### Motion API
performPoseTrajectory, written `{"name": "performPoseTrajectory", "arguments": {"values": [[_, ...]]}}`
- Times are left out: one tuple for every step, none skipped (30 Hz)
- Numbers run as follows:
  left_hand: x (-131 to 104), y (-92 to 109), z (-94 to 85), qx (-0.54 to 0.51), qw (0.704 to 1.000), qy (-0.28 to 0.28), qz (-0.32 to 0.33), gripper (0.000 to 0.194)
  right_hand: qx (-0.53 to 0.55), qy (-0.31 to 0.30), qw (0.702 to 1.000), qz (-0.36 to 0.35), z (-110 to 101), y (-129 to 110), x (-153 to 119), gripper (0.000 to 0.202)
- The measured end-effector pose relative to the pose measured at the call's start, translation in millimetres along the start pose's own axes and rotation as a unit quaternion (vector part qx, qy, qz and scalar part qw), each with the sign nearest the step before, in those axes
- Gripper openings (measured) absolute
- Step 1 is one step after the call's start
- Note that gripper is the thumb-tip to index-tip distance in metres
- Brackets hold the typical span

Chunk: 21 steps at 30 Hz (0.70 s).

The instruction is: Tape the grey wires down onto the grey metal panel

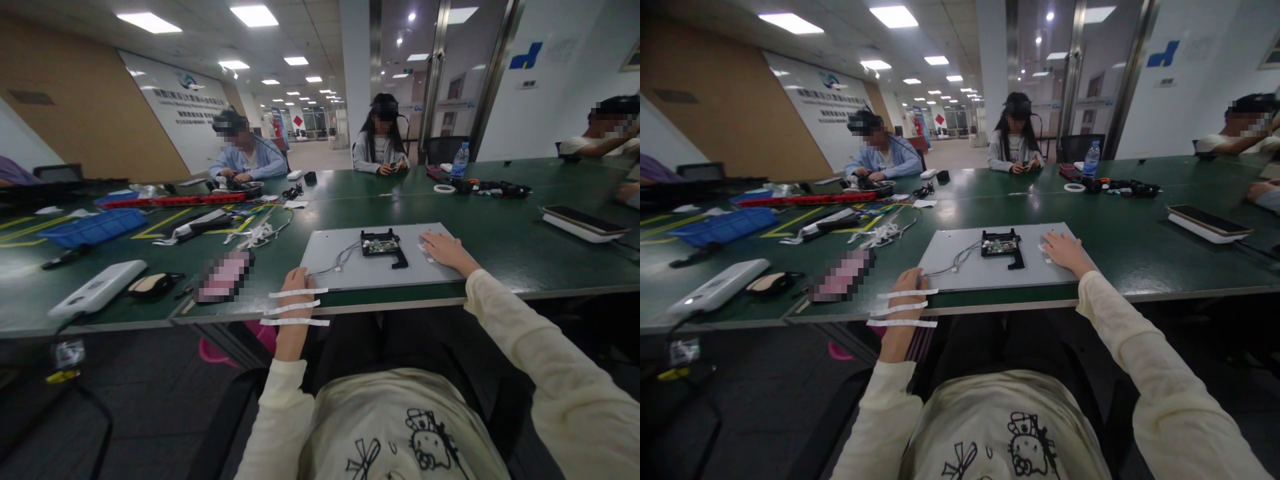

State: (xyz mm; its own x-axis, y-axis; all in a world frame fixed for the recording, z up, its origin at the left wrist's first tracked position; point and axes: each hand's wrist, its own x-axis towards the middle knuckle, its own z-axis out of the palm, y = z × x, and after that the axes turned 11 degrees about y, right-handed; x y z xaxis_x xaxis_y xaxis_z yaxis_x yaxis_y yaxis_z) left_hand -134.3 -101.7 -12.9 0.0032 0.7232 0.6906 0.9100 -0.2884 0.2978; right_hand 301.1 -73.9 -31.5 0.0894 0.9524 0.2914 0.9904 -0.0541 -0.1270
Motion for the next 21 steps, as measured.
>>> {"name": "performPoseTrajectory", "arguments": {"values": [[0,0,-0.4,0.002,1.000,0.005,0.008,0.030,0.002,0.000,1.000,0.002,0,-1,0,0.056],[0,1,-1.7,0.007,1.000,0.011,0.017,0.031,0.003,-0.001,1.000,0.003,0,-1,0,0.056],[1,2,-4.0,0.015,0.999,0.018,0.024,0.033,0.004,-0.002,1.000,0.004,0,-1,0,0.056],[2,5,-7.2,0.025,0.999,0.026,0.030,0.034,0.005,-0.004,1.000,0.005,0,-2,1,0.056],[5,9,-11.0,0.035,0.998,0.034,0.035,0.035,0.005,-0.005,1.000,0.006,0,-2,1,0.056],[8,15,-14.8,0.043,0.997,0.043,0.040,0.035,0.004,-0.006,1.000,0.006,0,-2,0,0.056],[13,23,-18.1,0.045,0.997,0.047,0.050,0.035,0.003,-0.007,1.000,0.006,0,-2,0,0.056],[19,33,-20.2,0.037,0.996,0.046,0.068,0.035,0.002,-0.006,1.000,0.005,0,-3,0,0.056],[26,44,-20.5,0.016,0.995,0.040,0.095,0.037,0.001,-0.005,1.000,0.005,-1,-3,0,0.056],[34,56,-18.4,-0.010,0.991,0.022,0.129,0.039,0.001,-0.004,1.000,0.005,-1,-3,0,0.056],[42,68,-13.7,-0.031,0.987,0.002,0.158,0.041,0.001,-0.004,1.000,0.006,-1,-3,0,0.056],[50,81,-6.5,-0.043,0.983,-0.019,0.179,0.043,0.003,-0.004,1.000,0.007,-1,-3,0,0.056],[57,92,2.6,-0.048,0.979,-0.041,0.192,0.046,0.005,-0.005,1.000,0.007,-2,-4,0,0.056],[64,103,13.1,-0.048,0.977,-0.064,0.197,0.050,0.007,-0.008,1.000,0.008,-2,-4,0,0.056],[70,111,24.2,-0.046,0.974,-0.089,0.202,0.054,0.008,-0.010,1.000,0.010,-2,-5,0,0.056],[74,118,35.2,-0.045,0.970,-0.118,0.206,0.058,0.009,-0.010,1.000,0.010,-3,-5,0,0.056],[78,122,45.4,-0.042,0.966,-0.152,0.203,0.062,0.008,-0.009,1.000,0.011,-3,-6,0,0.055],[81,125,54.5,-0.038,0.962,-0.185,0.199,0.067,0.006,-0.008,1.000,0.011,-3,-7,1,0.055],[83,126,62.4,-0.034,0.957,-0.211,0.194,0.070,0.003,-0.007,1.000,0.010,-3,-7,1,0.055],[84,125,69.1,-0.028,0.954,-0.232,0.187,0.073,0.000,-0.008,1.000,0.009,-3,-7,1,0.055],[85,123,74.7,-0.023,0.951,-0.249,0.181,0.076,-0.003,-0.009,1.000,0.008,-3,-8,1,0.055]]}}
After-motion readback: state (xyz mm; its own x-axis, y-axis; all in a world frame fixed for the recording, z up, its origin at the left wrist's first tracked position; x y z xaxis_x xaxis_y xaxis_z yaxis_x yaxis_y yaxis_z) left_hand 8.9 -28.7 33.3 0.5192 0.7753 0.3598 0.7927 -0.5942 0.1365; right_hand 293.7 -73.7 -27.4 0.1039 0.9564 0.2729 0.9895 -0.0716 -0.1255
